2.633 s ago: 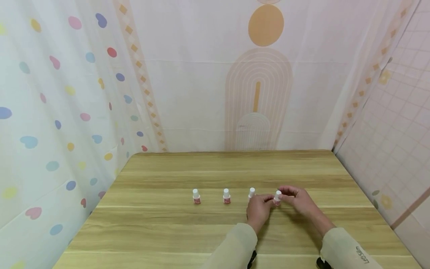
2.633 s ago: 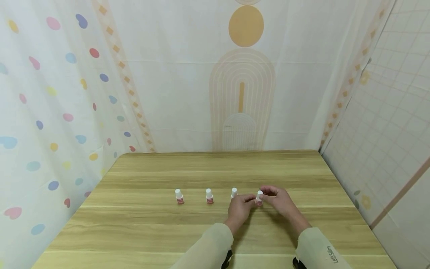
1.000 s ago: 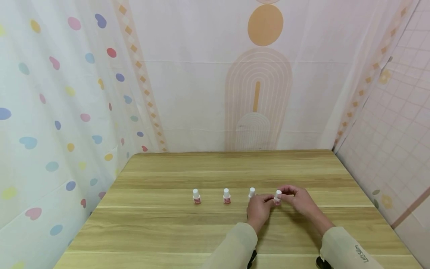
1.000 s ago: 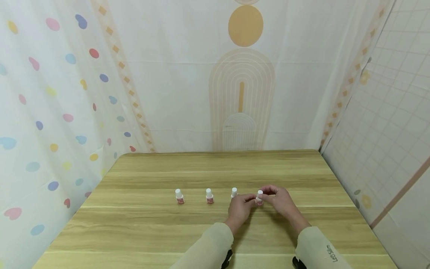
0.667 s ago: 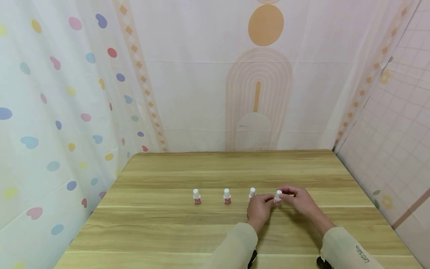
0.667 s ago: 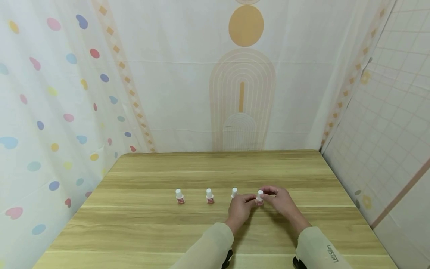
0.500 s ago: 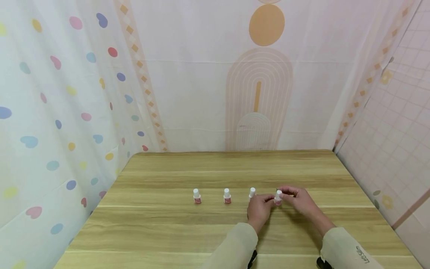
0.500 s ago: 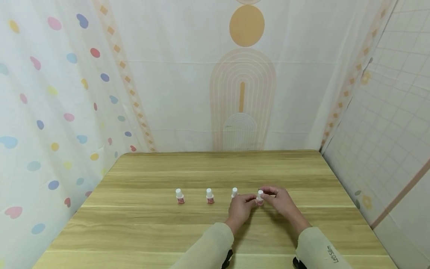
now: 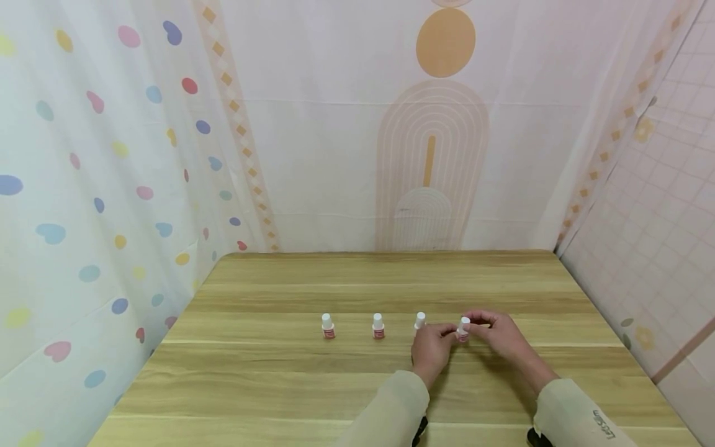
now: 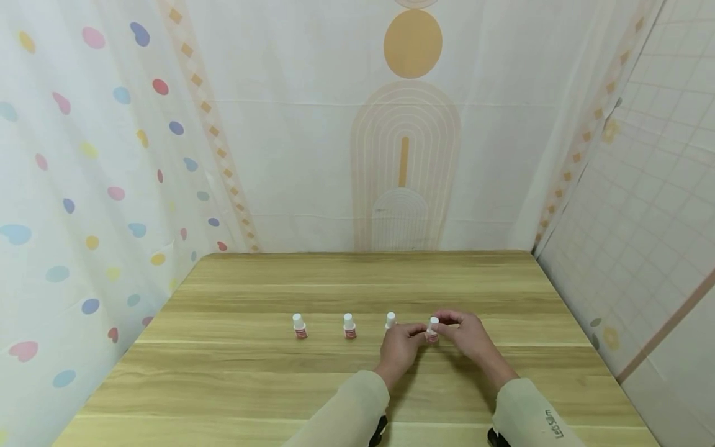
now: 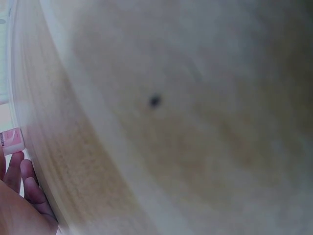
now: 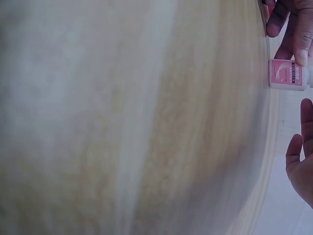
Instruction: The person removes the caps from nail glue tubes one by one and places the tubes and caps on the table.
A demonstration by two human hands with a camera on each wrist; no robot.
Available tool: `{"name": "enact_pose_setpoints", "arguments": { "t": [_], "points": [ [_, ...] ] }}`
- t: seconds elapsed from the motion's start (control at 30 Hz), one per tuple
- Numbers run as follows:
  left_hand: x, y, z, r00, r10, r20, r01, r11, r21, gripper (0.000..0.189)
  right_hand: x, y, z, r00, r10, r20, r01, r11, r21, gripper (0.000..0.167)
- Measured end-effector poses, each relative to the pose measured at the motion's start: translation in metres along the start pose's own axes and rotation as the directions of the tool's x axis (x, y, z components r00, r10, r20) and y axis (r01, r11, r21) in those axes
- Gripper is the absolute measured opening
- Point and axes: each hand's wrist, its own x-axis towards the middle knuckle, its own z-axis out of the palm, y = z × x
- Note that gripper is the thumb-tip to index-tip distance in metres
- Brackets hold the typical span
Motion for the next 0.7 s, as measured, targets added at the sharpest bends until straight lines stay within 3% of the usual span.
{"name": "enact_pose_setpoints", "arguments": {
  "t": [0.33, 0.53, 0.7],
  "points": [
    [0.0006, -0.0004, 0.0003, 1.0, -0.008, 0.004, 0.008, 1.0, -0.002, 0.01, -0.0021, -0.002, -0.0014, 0.997, -0.066, 0.032, 0.065, 0.997, 0.035, 0.031],
    [0.0007, -0.001, 0.0015, 1.0, 0.011, -0.002, -0.011, 1.0, -0.01, 0.008, 0.0001, -0.0005, -0.0011, 1.0, -0.015, 0.02, 0.015, 1.0, -0.003, 0.032],
    [0.0007, -0.0026, 0.002, 1.0, 0.014, -0.004, -0.014, 1.0, -0.006, 0.008, 0.0018, 0.0003, -0.0007, 1.0, -0.003, 0.001, 0.003, 1.0, -0.021, 0.023]
  ]
}}
